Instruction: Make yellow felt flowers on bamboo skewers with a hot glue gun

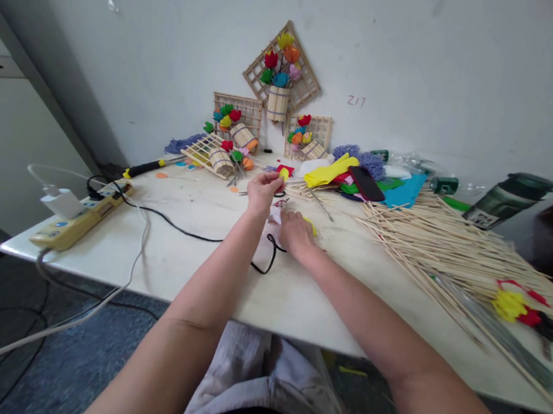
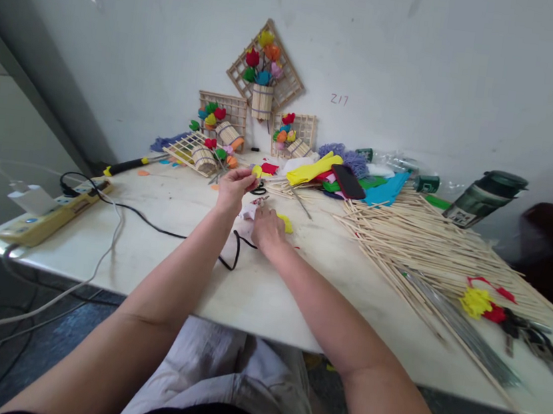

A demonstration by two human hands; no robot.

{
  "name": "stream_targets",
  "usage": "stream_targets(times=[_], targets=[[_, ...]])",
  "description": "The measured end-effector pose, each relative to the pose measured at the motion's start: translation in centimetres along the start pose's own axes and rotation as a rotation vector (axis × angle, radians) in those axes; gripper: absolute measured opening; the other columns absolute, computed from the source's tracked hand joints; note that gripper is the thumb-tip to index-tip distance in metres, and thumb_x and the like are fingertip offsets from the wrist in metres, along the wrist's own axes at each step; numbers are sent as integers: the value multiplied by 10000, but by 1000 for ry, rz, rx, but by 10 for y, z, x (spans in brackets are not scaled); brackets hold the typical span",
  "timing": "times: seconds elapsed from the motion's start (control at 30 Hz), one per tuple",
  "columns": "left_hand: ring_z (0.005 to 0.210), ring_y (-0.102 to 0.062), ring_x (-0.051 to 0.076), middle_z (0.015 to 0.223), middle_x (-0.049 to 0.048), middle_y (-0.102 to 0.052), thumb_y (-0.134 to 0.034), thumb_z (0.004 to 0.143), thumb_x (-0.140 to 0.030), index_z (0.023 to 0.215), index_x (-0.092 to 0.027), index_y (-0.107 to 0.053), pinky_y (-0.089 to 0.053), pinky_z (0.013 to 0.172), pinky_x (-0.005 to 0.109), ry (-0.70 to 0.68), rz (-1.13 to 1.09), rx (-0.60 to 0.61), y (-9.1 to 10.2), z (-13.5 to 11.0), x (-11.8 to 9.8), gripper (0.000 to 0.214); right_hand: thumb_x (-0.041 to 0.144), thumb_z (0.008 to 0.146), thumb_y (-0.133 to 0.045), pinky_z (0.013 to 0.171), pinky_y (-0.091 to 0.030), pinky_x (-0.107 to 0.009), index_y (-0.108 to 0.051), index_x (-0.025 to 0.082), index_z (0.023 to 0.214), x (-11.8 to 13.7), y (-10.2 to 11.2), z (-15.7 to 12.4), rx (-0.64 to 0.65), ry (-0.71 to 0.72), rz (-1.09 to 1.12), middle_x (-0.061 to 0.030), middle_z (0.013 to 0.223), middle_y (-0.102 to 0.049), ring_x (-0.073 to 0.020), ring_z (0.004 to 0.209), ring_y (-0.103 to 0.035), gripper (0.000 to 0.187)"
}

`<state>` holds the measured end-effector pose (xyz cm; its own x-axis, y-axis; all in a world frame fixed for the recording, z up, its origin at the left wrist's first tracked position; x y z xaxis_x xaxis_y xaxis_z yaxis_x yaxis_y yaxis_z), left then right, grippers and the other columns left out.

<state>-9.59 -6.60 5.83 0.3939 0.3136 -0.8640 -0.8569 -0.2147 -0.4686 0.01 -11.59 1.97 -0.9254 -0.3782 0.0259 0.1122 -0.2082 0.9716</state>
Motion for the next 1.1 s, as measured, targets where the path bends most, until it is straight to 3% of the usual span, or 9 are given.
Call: stream_targets(times=[0.17,0.27,0.43,0.53,0.63,0.87,1.1], targets=[[531,-573,60,601,-30,-590,-692,630,-119,719,-115,-570,-499,676,246,53,-8,15,-1,-5,8,152,329,872,-396,783,-443,-357,-584,163,1191,-4,18,-10,-85,47,46,-147,1144,-614,-289,1092,-479,405],[531,-574,59,604,-32,-587,-692,626,-93,727,-115,-567,-501,689,247,114,-51,50,-3,-9,13,163,303,864,-399,790,-433,-340,-662,202,1035,-24,30,-12,-204,-57,193,-107,1040,-660,-256,1028,-535,330],[574,-599,68,647,-19,-615,-727,616,-109,788,-117,-586,-505,747,267,209,-45,201,-13,-21,21,222,461,827,-443,681,-451,-291,-674,200,871,-71,25,-6,-329,-321,796,-43,794,-690,-182,755,-605,352],[589,-611,77,668,-10,-633,-739,616,-125,819,-112,-597,-505,769,285,237,-23,278,-20,-27,26,248,518,759,-497,525,-412,-230,-648,161,796,-84,17,-3,-335,-392,1191,-49,726,-671,-133,608,-576,389],[608,-621,85,687,-7,-645,-751,607,-135,819,-111,-603,-505,759,283,251,12,344,-25,-31,32,260,515,682,-570,426,-325,-194,-627,151,754,-86,15,-2,-346,-442,1388,-55,723,-661,-108,553,-549,375],[601,-631,97,675,0,-649,-758,596,-142,852,-103,-594,-504,722,271,302,109,446,-30,-43,41,306,362,586,-635,432,-329,-201,-603,158,679,-95,12,0,-445,-470,1359,25,556,-549,-103,512,-508,226],[553,-592,75,641,8,-647,-737,645,-179,870,-97,-620,-501,687,253,322,217,476,-32,-46,40,266,360,623,-610,549,-435,-248,-619,162,679,-102,10,5,-490,-265,1183,21,591,-575,-105,532,-506,207]])
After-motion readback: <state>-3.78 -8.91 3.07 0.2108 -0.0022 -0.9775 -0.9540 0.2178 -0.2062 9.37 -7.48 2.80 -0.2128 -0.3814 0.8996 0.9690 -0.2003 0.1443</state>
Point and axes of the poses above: each hand's wrist, its own z-axis towards the middle knuckle, its own y-axis out of the back of the hand, x = y × z, the point moved 5 cm from there along z, towards the middle knuckle
